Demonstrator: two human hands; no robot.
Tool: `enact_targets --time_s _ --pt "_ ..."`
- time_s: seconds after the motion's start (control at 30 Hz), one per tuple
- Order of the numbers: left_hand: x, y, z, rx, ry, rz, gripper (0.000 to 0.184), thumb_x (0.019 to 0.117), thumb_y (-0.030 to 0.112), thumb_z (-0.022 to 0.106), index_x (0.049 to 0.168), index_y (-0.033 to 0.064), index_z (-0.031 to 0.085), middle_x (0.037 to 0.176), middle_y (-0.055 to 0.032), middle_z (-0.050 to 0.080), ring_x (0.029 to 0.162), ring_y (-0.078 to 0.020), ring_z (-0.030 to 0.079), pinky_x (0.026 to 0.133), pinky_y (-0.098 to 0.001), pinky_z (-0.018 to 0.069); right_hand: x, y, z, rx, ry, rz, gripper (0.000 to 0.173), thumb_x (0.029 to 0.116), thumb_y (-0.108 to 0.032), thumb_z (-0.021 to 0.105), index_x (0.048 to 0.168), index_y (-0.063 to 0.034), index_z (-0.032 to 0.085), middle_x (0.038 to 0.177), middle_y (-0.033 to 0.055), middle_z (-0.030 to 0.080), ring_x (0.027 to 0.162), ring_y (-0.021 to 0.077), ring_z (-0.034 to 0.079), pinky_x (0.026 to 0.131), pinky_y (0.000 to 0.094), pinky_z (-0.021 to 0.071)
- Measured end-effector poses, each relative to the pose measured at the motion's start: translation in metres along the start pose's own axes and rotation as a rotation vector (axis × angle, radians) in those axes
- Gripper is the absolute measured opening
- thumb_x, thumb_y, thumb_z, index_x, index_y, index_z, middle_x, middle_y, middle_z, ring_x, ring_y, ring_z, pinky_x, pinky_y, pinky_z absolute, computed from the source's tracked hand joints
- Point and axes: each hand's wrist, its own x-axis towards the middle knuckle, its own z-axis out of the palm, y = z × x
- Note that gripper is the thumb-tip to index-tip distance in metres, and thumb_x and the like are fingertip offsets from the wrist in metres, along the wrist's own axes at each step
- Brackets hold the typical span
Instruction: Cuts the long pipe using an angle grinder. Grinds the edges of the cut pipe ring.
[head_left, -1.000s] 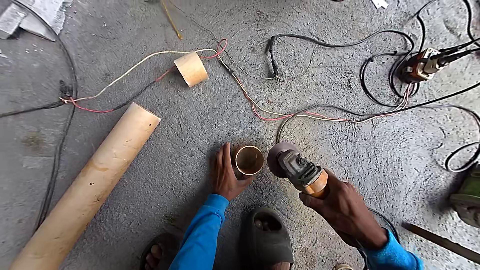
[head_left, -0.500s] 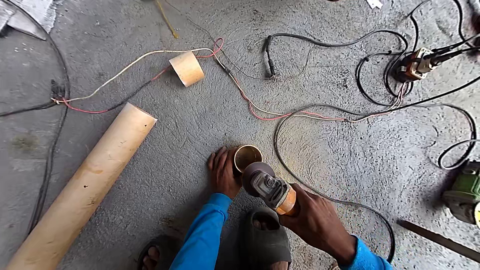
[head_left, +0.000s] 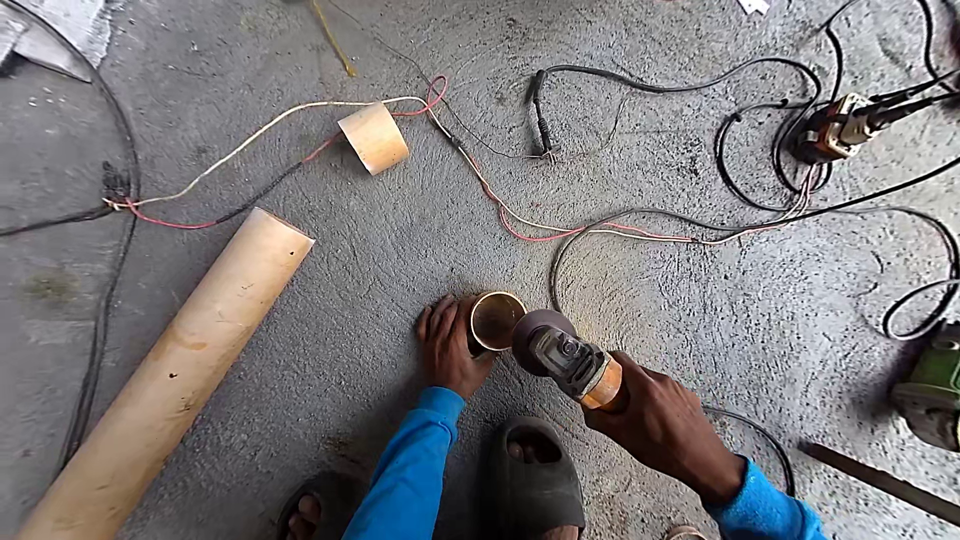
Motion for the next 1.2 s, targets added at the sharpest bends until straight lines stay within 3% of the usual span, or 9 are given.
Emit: enact_targets --time_s 0.37,0.47,0.53,0.6,0.7,0.83,0.93,1.07,1.2 --pt "0.003 -0.002 -0.006 -0.026 -0.060 0.016 0.078 0.0760 0.054 0.073 0.143 0.0156 0.059 0.141 -0.0010 0.062 0.143 -0.0251 0.045 0.122 -0.0565 0.0198 0.031 0.025 -0.020 0.192 0.021 0.088 0.062 0.0676 -0.061 0.078 0.112 -0.0196 0.066 0.072 -0.0041 0.066 0.064 0.0162 0.067 0.056 0.0483 0.0544" --pt "-0.001 0.002 -0.006 -0.042 -0.073 -0.036 0.118 0.0687 0.069 0.077 0.159 0.0073 0.033 0.157 -0.0105 0.046 0.147 -0.0269 0.041 0.125 -0.0553 0.0165 0.015 0.029 -0.018 0.240 0.044 0.105 0.069 0.0676 -0.068 0.074 0.115 -0.0181 0.067 0.074 -0.0043 0.067 0.065 0.0145 0.067 0.057 0.0473 0.0555" --pt "-0.001 0.009 -0.001 -0.043 -0.033 -0.100 0.138 0.0552 0.080 0.079 0.159 0.0055 0.028 0.157 -0.0162 0.042 0.145 -0.0311 0.041 0.125 -0.0567 0.0177 0.003 0.026 -0.016 0.209 0.051 0.091 0.069 0.0680 -0.072 0.071 0.110 -0.0167 0.067 0.072 -0.0033 0.066 0.064 0.0164 0.067 0.055 0.0478 0.0541" --pt "-0.002 0.013 0.006 -0.019 0.033 -0.091 0.128 0.0554 0.083 0.077 0.151 0.0049 0.042 0.149 -0.0147 0.053 0.143 -0.0326 0.045 0.124 -0.0599 0.0175 -0.006 0.019 -0.013 0.168 0.035 0.072 0.069 0.0675 -0.071 0.071 0.107 -0.0143 0.068 0.071 -0.0007 0.066 0.064 0.0200 0.067 0.054 0.0502 0.0532" --pt "0.000 0.015 0.011 -0.042 0.124 -0.056 0.094 0.0663 0.066 0.079 0.136 0.0070 0.057 0.135 -0.0089 0.065 0.139 -0.0309 0.050 0.122 -0.0614 0.0178 -0.012 0.005 -0.008 0.122 0.000 0.041 0.070 0.0672 -0.065 0.073 0.113 -0.0130 0.069 0.075 0.0030 0.069 0.068 0.0250 0.070 0.056 0.0533 0.0545" --pt "-0.001 0.011 0.003 -0.101 0.029 -0.023 0.095 0.0629 0.058 0.083 0.142 0.0120 0.055 0.138 -0.0022 0.063 0.139 -0.0235 0.050 0.124 -0.0608 0.0131 -0.017 -0.007 -0.001 0.093 -0.030 0.017 0.072 0.0675 -0.063 0.075 0.119 -0.0128 0.069 0.080 0.0042 0.072 0.071 0.0268 0.072 0.058 0.0540 0.0555" --pt "-0.002 0.009 0.004 -0.049 -0.014 0.006 0.089 0.0702 0.052 0.077 0.146 0.0110 0.052 0.144 -0.0024 0.060 0.143 -0.0235 0.046 0.124 -0.0615 0.0100 -0.020 -0.014 0.002 0.082 -0.044 0.001 0.071 0.0669 -0.060 0.076 0.119 -0.0132 0.069 0.082 0.0047 0.072 0.071 0.0269 0.072 0.056 0.0534 0.0550" --pt "-0.003 0.002 0.005 -0.035 -0.006 0.059 0.071 0.0798 0.044 0.074 0.140 0.0111 0.059 0.141 -0.0036 0.063 0.142 -0.0253 0.048 0.123 -0.0612 0.0175 -0.020 -0.023 0.003 0.056 -0.081 0.005 0.074 0.0674 -0.061 0.077 0.123 -0.0127 0.068 0.086 0.0068 0.073 0.074 0.0296 0.072 0.059 0.0547 0.0556" --pt "-0.002 0.002 0.004 -0.028 0.000 0.064 0.063 0.0830 0.043 0.070 0.138 0.0126 0.062 0.139 -0.0020 0.065 0.142 -0.0240 0.049 0.123 -0.0601 0.0180 -0.016 -0.029 0.004 0.029 -0.115 0.017 0.074 0.0683 -0.059 0.078 0.124 -0.0118 0.068 0.087 0.0080 0.074 0.076 0.0307 0.073 0.061 0.0545 0.0560"
